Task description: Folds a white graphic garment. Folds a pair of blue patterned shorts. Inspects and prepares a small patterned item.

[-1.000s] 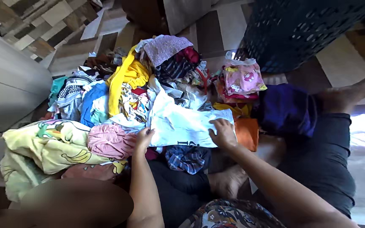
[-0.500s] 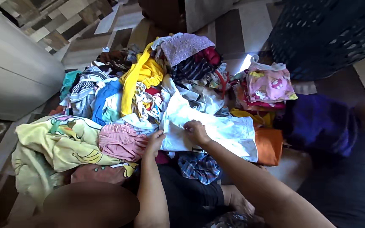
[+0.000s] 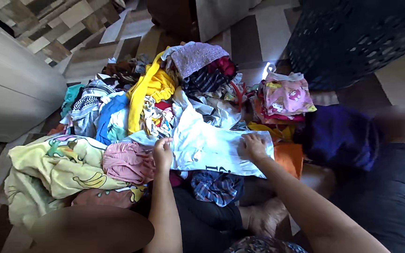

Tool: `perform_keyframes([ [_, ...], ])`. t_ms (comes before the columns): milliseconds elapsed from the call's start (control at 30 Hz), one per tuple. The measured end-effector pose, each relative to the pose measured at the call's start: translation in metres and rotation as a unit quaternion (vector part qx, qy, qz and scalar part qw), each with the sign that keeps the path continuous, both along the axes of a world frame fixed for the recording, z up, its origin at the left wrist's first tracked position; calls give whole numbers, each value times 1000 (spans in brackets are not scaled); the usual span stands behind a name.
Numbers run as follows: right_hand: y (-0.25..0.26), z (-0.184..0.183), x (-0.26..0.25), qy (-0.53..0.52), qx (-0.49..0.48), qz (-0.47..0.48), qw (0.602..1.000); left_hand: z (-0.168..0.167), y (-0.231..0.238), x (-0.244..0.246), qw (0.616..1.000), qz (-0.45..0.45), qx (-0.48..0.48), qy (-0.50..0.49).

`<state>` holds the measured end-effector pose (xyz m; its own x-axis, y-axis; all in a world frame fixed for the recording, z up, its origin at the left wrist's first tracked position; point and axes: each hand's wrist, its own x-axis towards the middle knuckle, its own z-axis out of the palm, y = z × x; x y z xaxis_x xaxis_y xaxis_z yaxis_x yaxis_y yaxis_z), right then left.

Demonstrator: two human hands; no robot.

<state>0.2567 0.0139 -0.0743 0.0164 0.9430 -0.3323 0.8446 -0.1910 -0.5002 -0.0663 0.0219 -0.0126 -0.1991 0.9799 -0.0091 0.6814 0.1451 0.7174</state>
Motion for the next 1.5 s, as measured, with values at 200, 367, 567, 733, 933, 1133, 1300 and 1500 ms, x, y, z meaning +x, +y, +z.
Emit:
perform_keyframes([
  [200, -8, -13, 37, -56, -5, -63, 996, -14, 68, 46, 980, -160, -34, 111],
  [367, -13, -16, 51, -65, -55, -120, 989, -65, 102, 47, 980, -100, -67, 155],
  [567, -2, -10, 52, -28, -104, -179, 978, -67, 107, 54, 981, -13, -90, 171],
  [733, 26, -19, 77, 91, -140, -234, 958, -38, 136, 62, 975, 7, -141, 170],
  [933, 32, -22, 82, 72, -140, -169, 973, -29, 155, 67, 977, -22, -149, 153],
  [1133, 36, -17, 73, 86, -68, -193, 975, -19, 154, 62, 994, -35, -72, -70],
  [1300, 11, -6, 80, 173, 68, -182, 966, 5, 126, 37, 987, -102, -29, -124],
  [1500, -55, -9, 94, 124, 136, -42, 982, 8, 44, -16, 971, -194, -57, -129],
])
